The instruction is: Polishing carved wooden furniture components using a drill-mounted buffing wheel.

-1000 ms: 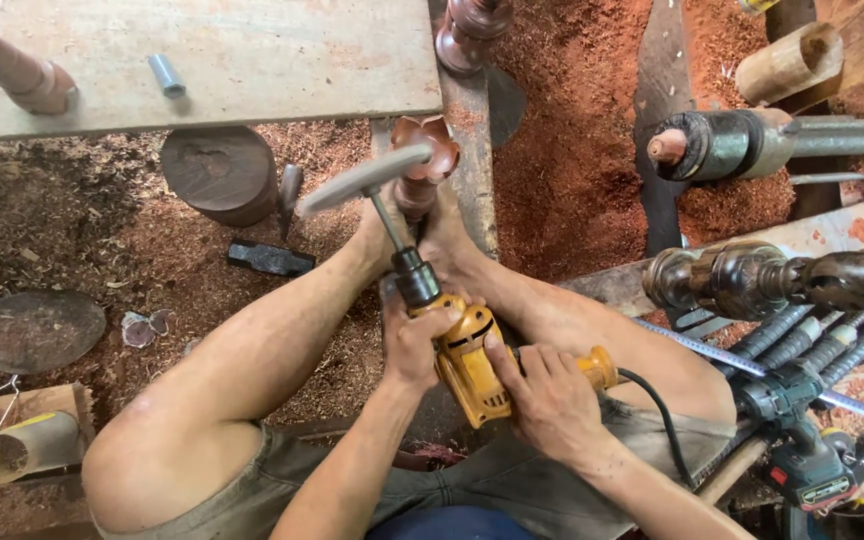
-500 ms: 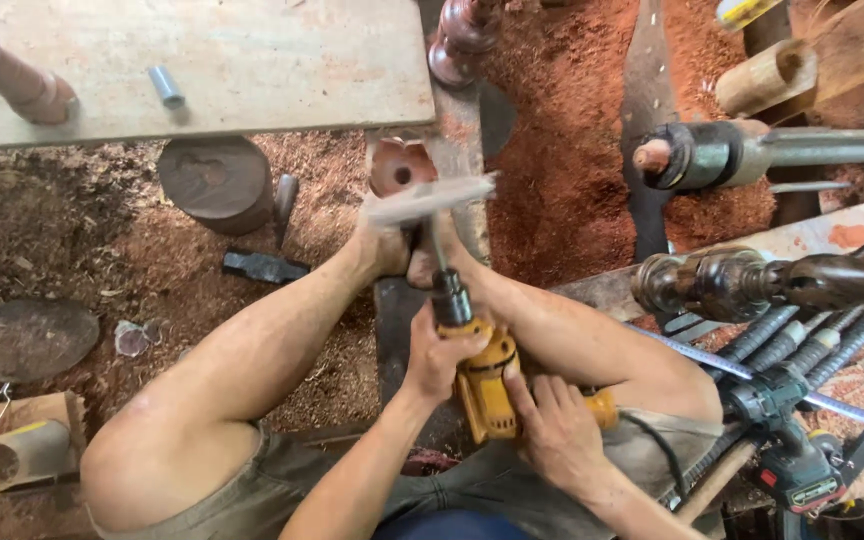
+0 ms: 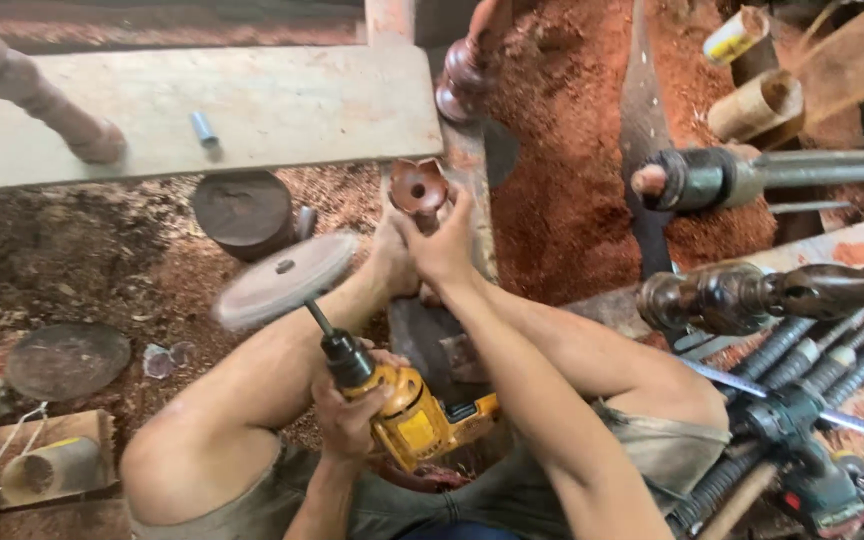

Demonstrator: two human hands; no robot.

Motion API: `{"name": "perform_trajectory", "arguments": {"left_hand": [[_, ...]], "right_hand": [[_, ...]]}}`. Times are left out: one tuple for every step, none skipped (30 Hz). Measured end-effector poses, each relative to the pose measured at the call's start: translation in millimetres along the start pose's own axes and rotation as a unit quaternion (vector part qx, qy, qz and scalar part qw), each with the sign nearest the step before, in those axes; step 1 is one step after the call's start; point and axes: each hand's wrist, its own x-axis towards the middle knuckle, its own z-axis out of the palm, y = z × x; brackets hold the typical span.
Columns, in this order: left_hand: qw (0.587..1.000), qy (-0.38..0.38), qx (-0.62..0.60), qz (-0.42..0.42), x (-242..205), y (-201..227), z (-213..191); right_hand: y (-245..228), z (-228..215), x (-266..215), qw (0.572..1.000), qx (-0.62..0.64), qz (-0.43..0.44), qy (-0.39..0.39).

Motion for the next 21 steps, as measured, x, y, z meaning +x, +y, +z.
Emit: {"name": "perform_trajectory", "arguments": {"left_hand": [[1.000,0.000,0.001,0.002,0.3,0.6,-1.3],[1.000,0.012,0.010,-0.012,1.3,0.9,-2.9],[0.999,0.025,0.018,-0.026,2.4,0.4,-3.7],[0.999,0.025,0.018,-0.024,5.6,0.6,-4.1],[0.999,0.026,0.010,-0.026,6.5,-0.7,-3.0],[0.999,0.027,0.001,-0.027,7.7,-2.5,-2.1],[0.999,0.030,-0.002,-0.029,8.7,-4.4,-0.2],[0.998,0.041,0.002,-0.056,10.0,-6.9,1.9],[0.995,0.051,0.010,-0.084,10.3,-8.2,2.6],[0.995,0.053,0.009,-0.089,10.5,-12.6,6.1],[0.995,0.048,0.009,-0.086,12.7,-16.2,8.6],[0.995,0.044,0.009,-0.084,14.9,-19.9,11.2],[0.995,0.049,0.010,-0.086,18.0,-19.2,16.9],[0.995,0.040,0.004,-0.094,21.1,-18.5,22.4],[0.995,0.029,-0.002,-0.099,25.6,-17.9,27.4],[0.995,0.034,-0.001,-0.099,31.7,-13.4,33.1],[0.995,0.034,-0.001,-0.098,38.4,-8.9,39.1],[0.995,0.034,0.000,-0.096,45.5,-4.6,45.2],[0.994,0.034,0.001,-0.101,51.7,-3.2,48.8],[0.992,0.042,0.011,-0.118,57.9,-2.1,52.7],[0.990,0.050,0.021,-0.133,65.5,-1.7,58.4]], "right_hand": [[-11.8,-1.3,5.1,1.000,0.002,-0.002,0.000],[-23.3,-2.3,10.7,1.000,-0.016,0.026,-0.006],[-34.4,-4.4,16.6,0.998,-0.036,0.053,-0.012],[-25.3,-14.4,27.3,0.998,-0.036,0.052,-0.012],[-15.2,-26.3,36.7,0.996,-0.048,0.066,-0.032],[-4.6,-38.1,46.5,0.994,-0.060,0.081,-0.051],[1.7,-46.5,55.6,0.993,-0.064,0.082,-0.053],[8.4,-55.3,65.1,0.995,-0.072,0.050,-0.056],[16.4,-63.3,72.1,0.995,-0.077,0.020,-0.058],[21.0,-67.4,72.8,0.995,-0.078,0.024,-0.059],[24.5,-68.5,75.9,0.994,-0.077,-0.015,-0.074],[28.0,-69.5,79.0,0.992,-0.075,-0.054,-0.089],[24.6,-68.0,73.0,0.992,-0.074,-0.050,-0.094],[21.2,-66.4,66.9,0.986,-0.094,-0.073,-0.121],[16.9,-64.4,62.1,0.978,-0.114,-0.097,-0.146],[-13.8,-69.8,40.5,0.978,-0.112,-0.096,-0.150],[-44.9,-76.3,19.7,0.974,-0.160,-0.008,-0.159],[-76.0,-83.2,-0.4,0.960,-0.207,0.079,-0.168],[-83.8,-100.7,-33.1,0.960,-0.208,0.083,-0.168],[-92.1,-118.4,-65.6,0.950,-0.222,0.036,-0.218],[-101.2,-137.2,-96.0,0.934,-0.236,-0.013,-0.267]]}}
